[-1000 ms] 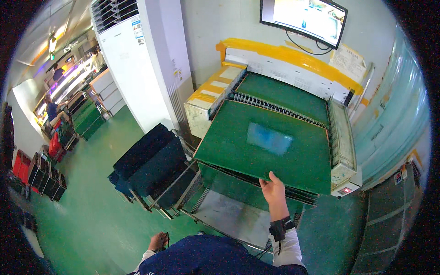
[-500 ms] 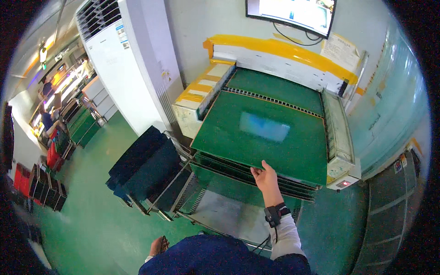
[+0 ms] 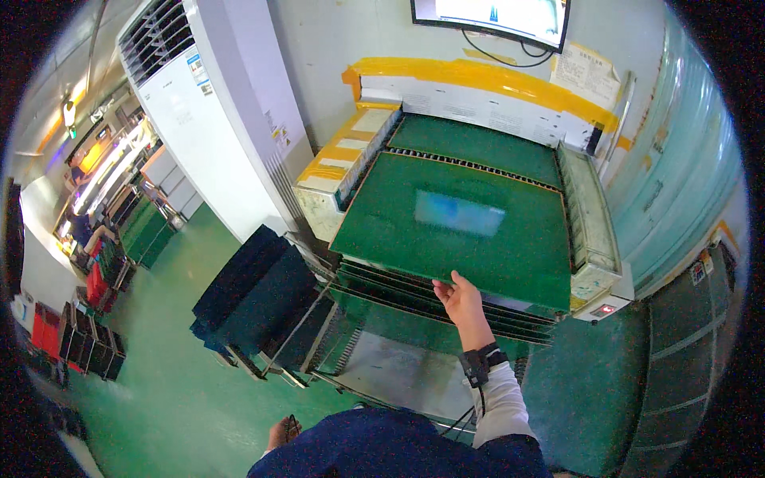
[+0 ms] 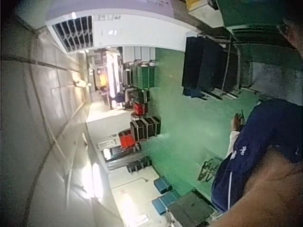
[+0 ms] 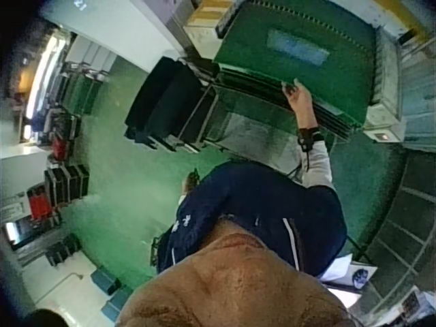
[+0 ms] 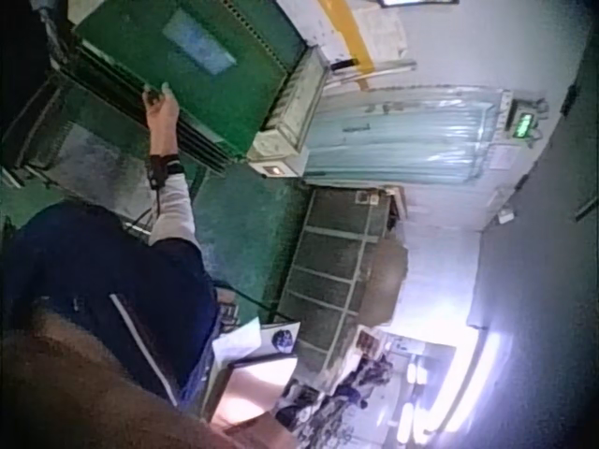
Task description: Loading green circuit boards into a machine for processing or testing.
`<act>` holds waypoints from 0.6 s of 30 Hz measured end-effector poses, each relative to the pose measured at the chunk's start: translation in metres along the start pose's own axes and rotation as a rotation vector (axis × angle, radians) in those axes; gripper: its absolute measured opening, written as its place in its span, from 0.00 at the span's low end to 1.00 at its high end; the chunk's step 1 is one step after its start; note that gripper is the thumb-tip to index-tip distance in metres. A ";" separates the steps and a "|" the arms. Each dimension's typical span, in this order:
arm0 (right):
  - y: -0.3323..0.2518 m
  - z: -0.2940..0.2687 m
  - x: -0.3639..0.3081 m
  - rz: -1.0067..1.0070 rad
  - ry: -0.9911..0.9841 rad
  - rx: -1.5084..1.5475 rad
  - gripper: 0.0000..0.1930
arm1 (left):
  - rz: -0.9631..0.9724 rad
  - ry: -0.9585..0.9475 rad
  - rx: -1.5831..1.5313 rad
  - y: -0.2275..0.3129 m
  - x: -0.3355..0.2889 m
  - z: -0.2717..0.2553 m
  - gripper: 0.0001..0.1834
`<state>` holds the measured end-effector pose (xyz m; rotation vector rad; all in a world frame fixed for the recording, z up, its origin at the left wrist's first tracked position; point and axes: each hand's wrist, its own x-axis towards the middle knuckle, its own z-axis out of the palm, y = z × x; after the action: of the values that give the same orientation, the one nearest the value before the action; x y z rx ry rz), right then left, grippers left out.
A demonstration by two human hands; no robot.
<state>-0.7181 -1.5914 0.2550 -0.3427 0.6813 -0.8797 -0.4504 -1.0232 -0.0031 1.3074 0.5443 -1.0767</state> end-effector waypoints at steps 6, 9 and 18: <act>0.001 -0.001 0.012 0.020 -0.025 0.010 0.13 | 0.177 -0.025 0.231 -0.007 0.001 -0.006 0.17; -0.004 -0.002 0.012 0.007 -0.002 0.012 0.14 | 0.005 0.057 -0.049 -0.001 -0.007 0.009 0.18; -0.007 0.003 0.020 -0.012 -0.005 -0.006 0.14 | 0.010 -0.003 0.052 -0.004 -0.007 -0.003 0.18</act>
<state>-0.7112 -1.6114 0.2530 -0.3549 0.6781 -0.8879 -0.4561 -1.0180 0.0007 1.3528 0.5100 -1.0902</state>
